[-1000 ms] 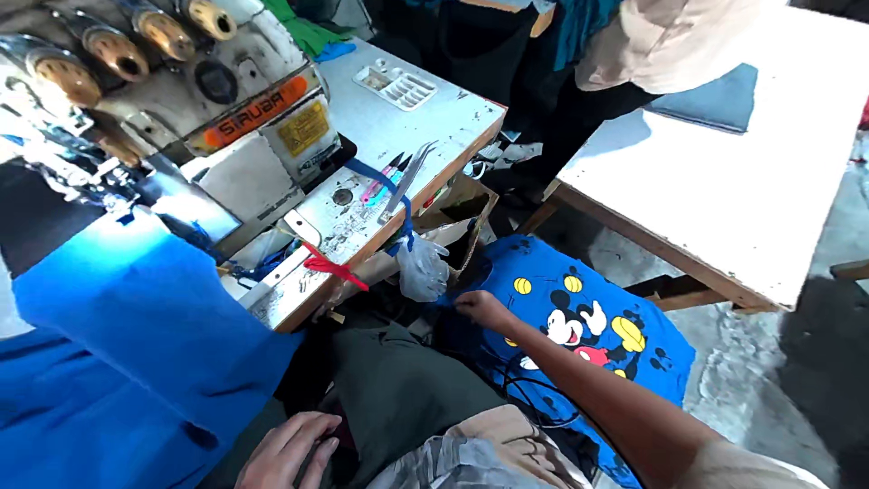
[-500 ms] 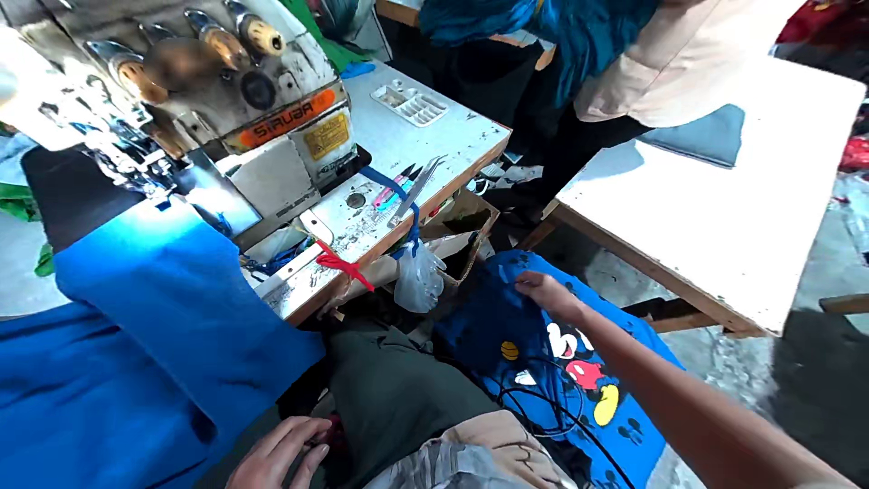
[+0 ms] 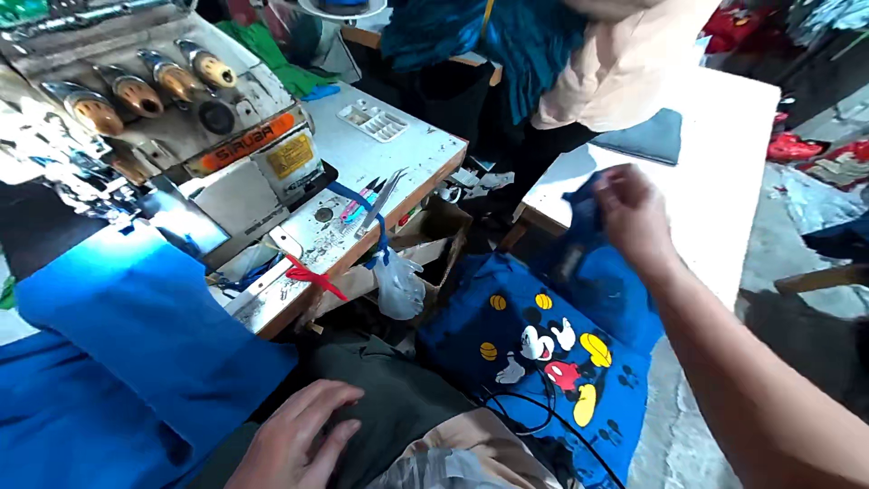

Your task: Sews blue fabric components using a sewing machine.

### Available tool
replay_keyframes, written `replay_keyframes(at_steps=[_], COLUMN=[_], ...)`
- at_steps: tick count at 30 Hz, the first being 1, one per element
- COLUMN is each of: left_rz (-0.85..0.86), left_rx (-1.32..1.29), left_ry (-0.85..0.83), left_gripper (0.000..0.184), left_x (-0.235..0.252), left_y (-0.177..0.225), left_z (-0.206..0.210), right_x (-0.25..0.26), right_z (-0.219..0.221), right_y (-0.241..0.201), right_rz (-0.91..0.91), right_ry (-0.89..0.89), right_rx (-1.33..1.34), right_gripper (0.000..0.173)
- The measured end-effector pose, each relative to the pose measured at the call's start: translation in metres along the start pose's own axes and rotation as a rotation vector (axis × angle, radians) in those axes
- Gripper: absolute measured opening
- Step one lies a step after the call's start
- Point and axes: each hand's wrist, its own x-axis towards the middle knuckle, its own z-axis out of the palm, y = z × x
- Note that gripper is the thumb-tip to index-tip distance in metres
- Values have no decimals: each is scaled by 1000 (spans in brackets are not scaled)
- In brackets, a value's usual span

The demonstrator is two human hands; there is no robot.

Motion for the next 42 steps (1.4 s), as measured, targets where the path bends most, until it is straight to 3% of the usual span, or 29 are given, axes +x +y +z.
replay_keyframes(at_steps=[4,7,9,10,13,18,22,25,27,29,32,34,37,40,42], left_rz=[74,58,27,4,-159,-120,-151,-242,-325,-312,-113,-57,-131,-301,-392], left_rx=[25,-35,-174,-256,-344,-321,-720,-889,-634,-265,-2,58,154,275,146], left_ry=[315,508,548,568,683,586,738,953,1017,940,708,644,589,536,612], left_gripper=[53,75,71,59,26,19,17,20,21,18,16,13,13,18,17], left_x=[30,43,41,37,13,-47,-86,-100,-104,-102,-85,-76,-86,-116,-134], left_y=[26,46,54,57,71,33,22,32,35,33,29,31,26,6,-3], left_z=[8,-6,-21,-28,-46,-45,-50,-74,-87,-97,-105,-108,-113,-106,-97], right_x=[-50,-75,-75,-73,-67,-64,-53,-48,-51,-58,-82,-104,-115,-105,-100], right_z=[65,94,100,102,107,118,143,164,170,175,180,186,200,199,201], right_y=[-99,-168,-210,-229,-277,-329,-337,-323,-309,-301,-304,-309,-306,-296,-286], right_rz=[-432,-783,-968,-1039,-1094,-848,-737,-724,-857,-1044,-1231,-1241,-1213,-1103,-991], right_ry=[-412,-505,-497,-479,-517,-628,-626,-567,-540,-596,-759,-922,-1007,-990,-993], right_rx=[165,388,496,518,597,862,1020,879,576,400,501,652,731,745,760], right_gripper=[13,19,21,20,17,12,12,11,19,33,60,52,17,16,15])
